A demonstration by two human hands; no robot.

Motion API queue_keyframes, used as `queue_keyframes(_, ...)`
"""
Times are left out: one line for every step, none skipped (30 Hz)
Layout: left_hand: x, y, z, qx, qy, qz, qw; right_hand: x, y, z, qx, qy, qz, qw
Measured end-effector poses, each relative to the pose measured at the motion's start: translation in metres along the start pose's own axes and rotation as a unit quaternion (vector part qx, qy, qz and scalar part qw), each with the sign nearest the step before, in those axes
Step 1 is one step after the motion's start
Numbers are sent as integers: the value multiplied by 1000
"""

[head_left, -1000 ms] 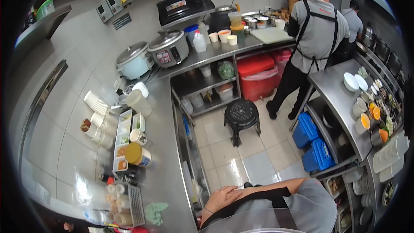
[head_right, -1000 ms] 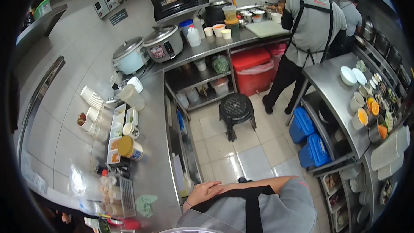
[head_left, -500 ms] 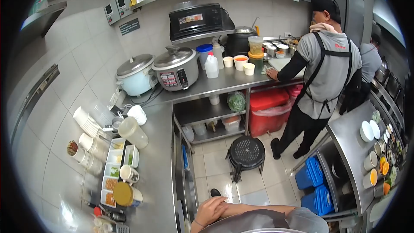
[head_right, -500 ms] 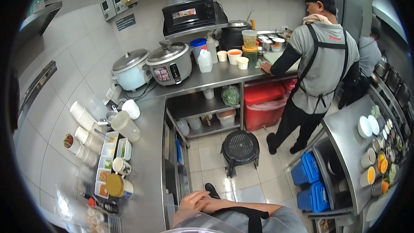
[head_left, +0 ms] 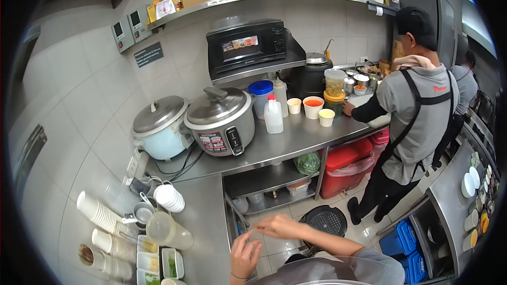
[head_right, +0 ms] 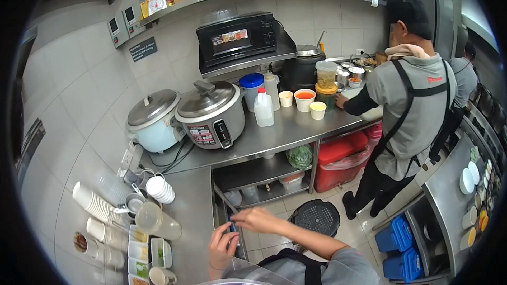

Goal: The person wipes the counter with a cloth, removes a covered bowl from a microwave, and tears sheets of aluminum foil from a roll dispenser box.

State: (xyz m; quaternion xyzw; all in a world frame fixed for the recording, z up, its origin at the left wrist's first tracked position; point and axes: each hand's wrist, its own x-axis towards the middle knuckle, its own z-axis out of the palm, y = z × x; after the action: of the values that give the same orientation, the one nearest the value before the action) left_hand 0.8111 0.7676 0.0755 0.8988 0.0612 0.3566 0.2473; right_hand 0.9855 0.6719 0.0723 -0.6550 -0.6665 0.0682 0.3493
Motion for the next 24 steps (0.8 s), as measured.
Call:
queue_keyframes(15,-5,6,0,-5,1,1000,13,17,-15,7,44,28,999)
queue_keyframes(30,-10,11,-11,-23,32,999,29,36,-31,-8,72,42,996)
queue_keyframes(43,-18,16,-23,-41,63,997,46,56,-49,-22,100,56,993)
queue_keyframes(54,-29,24,-28,-50,71,996,65,79,-70,-18,143,56,988)
queue_keyframes(67,-40,28,-30,-55,71,995,84,103,-92,-15,186,55,981)
queue_keyframes(81,-50,31,-25,-51,67,996,103,130,-113,-11,245,54,968)
queue_keyframes(94,-60,35,-21,-46,63,997,124,161,-135,-22,290,34,956)
queue_keyframes(106,-71,39,-23,-49,60,997,143,182,-162,-13,312,63,948)
queue_keyframes(120,-83,41,-12,-30,48,998,163,203,-189,-3,334,92,938)
queue_keyframes(137,-94,43,1,-10,39,999,184,239,-211,-1,373,84,924)
queue_keyframes(155,-105,46,4,-11,44,999,207,283,-234,-1,413,75,908)
queue_keyframes(172,-115,49,21,-8,29,999,228,322,-259,-30,448,64,891)
queue_keyframes(191,-124,53,37,-3,15,999,247,358,-288,-62,481,52,873)
queue_keyframes(209,-132,56,31,-6,4,999,265,392,-316,-86,501,60,859)
queue_keyframes(228,-135,59,29,-4,6,1000,281,426,-342,-109,519,69,845)
queue_keyframes(246,-136,61,48,2,5,999,295,460,-366,-158,534,83,826)
queue_keyframes(263,-138,62,69,7,4,998,307,490,-388,-204,548,98,805)
queue_keyframes(275,-144,63,80,7,4,997,316,507,-407,-201,529,160,809)
queue_keyframes(287,-154,64,83,9,8,996,324,524,-423,-213,512,196,809)
queue_keyframes(295,-163,65,100,15,6,995,330,540,-434,-214,498,232,808)
queue_keyframes(300,-172,65,114,19,2,993,333,546,-444,-216,481,270,806)
queue_keyframes(304,-175,57,124,17,18,992,337,542,-453,-216,482,271,805)
queue_keyframes(309,-178,54,124,17,20,992,341,538,-461,-238,423,316,815)
queue_keyframes(317,-180,52,144,29,17,989,346,535,-466,-258,361,360,821)
